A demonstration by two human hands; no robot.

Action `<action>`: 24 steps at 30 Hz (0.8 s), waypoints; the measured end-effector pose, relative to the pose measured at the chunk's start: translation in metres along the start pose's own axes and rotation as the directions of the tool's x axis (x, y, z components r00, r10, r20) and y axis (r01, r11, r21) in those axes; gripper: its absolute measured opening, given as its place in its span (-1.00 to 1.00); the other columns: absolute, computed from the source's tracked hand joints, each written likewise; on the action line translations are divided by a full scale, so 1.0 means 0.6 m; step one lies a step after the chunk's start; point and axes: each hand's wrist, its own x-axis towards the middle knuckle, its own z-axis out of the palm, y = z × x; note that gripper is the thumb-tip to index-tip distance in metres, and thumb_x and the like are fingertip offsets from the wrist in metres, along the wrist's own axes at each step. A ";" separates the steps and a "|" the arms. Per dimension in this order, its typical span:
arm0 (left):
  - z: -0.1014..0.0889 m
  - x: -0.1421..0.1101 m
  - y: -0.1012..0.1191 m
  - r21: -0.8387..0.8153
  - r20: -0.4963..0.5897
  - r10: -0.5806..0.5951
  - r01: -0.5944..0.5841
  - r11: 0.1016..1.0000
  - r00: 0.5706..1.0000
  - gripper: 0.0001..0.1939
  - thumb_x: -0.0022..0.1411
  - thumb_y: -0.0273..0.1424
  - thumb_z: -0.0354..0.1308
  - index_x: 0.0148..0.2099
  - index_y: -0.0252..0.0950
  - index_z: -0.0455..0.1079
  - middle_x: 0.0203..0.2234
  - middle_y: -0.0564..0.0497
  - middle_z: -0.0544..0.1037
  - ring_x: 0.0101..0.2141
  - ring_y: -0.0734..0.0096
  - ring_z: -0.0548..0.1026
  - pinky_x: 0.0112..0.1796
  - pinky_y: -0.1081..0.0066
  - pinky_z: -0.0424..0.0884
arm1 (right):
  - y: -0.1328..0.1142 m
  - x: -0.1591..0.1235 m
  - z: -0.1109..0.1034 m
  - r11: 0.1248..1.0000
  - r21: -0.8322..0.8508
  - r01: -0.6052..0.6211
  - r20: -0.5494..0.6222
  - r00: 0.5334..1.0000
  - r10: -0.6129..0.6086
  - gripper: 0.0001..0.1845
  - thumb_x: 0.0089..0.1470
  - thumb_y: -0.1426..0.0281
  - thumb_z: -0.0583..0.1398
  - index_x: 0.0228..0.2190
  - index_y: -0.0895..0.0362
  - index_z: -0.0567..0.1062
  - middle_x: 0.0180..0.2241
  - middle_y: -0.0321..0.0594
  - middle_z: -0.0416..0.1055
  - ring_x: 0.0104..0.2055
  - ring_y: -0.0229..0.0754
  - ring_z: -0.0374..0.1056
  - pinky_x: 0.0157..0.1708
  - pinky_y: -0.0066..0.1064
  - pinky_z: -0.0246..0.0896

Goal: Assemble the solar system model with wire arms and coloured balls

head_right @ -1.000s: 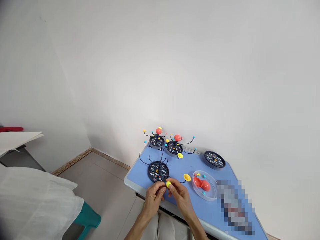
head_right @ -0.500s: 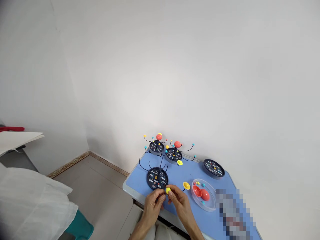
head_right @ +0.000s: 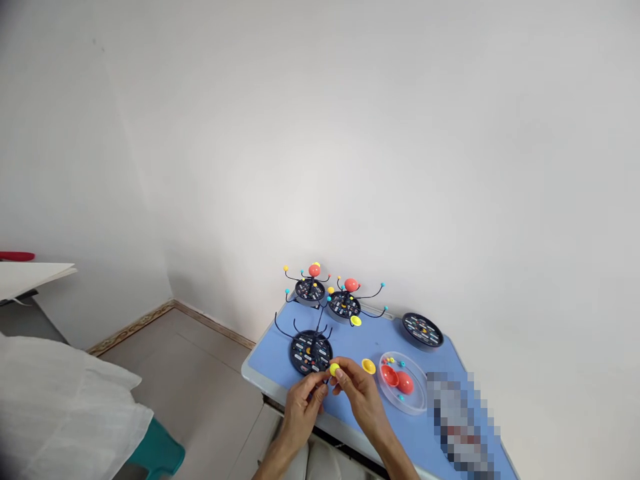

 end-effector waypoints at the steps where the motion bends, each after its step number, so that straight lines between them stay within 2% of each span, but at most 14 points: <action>1: -0.001 0.000 0.001 0.001 0.006 0.004 -0.004 1.000 1.000 -0.66 0.39 -0.18 -0.01 -0.05 -0.21 0.52 -0.38 -0.02 0.61 -0.53 0.43 0.43 -0.51 0.47 0.36 | 0.002 0.001 0.006 1.000 -0.003 0.003 -0.009 1.000 -0.003 -0.50 -0.09 -0.09 0.30 -0.36 0.09 0.60 -0.49 -0.22 0.45 -0.43 -0.12 0.34 -0.39 -0.29 0.35; 7: -0.004 0.002 0.003 0.030 0.008 0.014 -0.014 0.999 1.000 -0.66 0.40 -0.24 -0.03 -0.13 -0.23 0.56 -0.40 -0.02 0.60 -0.52 0.43 0.42 -0.46 0.46 0.37 | 0.031 0.006 0.026 0.999 0.027 -0.018 -0.076 0.997 0.020 -0.48 -0.14 -0.11 0.32 -0.41 0.10 0.60 -0.54 -0.27 0.40 -0.50 -0.16 0.28 -0.44 -0.31 0.28; 14: 0.004 0.002 -0.001 0.042 -0.004 -0.005 0.005 0.999 1.000 -0.69 0.40 -0.26 -0.02 -0.19 -0.24 0.53 -0.43 0.00 0.58 -0.53 0.44 0.41 -0.46 0.47 0.35 | 0.027 0.005 0.011 0.991 0.099 -0.092 0.008 0.996 0.092 -0.49 -0.14 -0.10 0.33 -0.38 0.08 0.60 -0.48 -0.21 0.49 -0.41 -0.07 0.39 -0.31 -0.18 0.40; 24: 0.001 -0.001 -0.007 0.045 0.016 -0.033 0.032 0.998 0.999 -0.69 0.41 -0.23 -0.06 -0.20 -0.26 0.44 -0.42 0.01 0.57 -0.54 0.46 0.41 -0.45 0.47 0.34 | 0.031 0.007 0.018 0.991 0.110 -0.080 0.051 0.996 0.074 -0.47 -0.11 -0.09 0.32 -0.34 0.12 0.59 -0.50 -0.22 0.51 -0.43 -0.07 0.43 -0.29 -0.17 0.42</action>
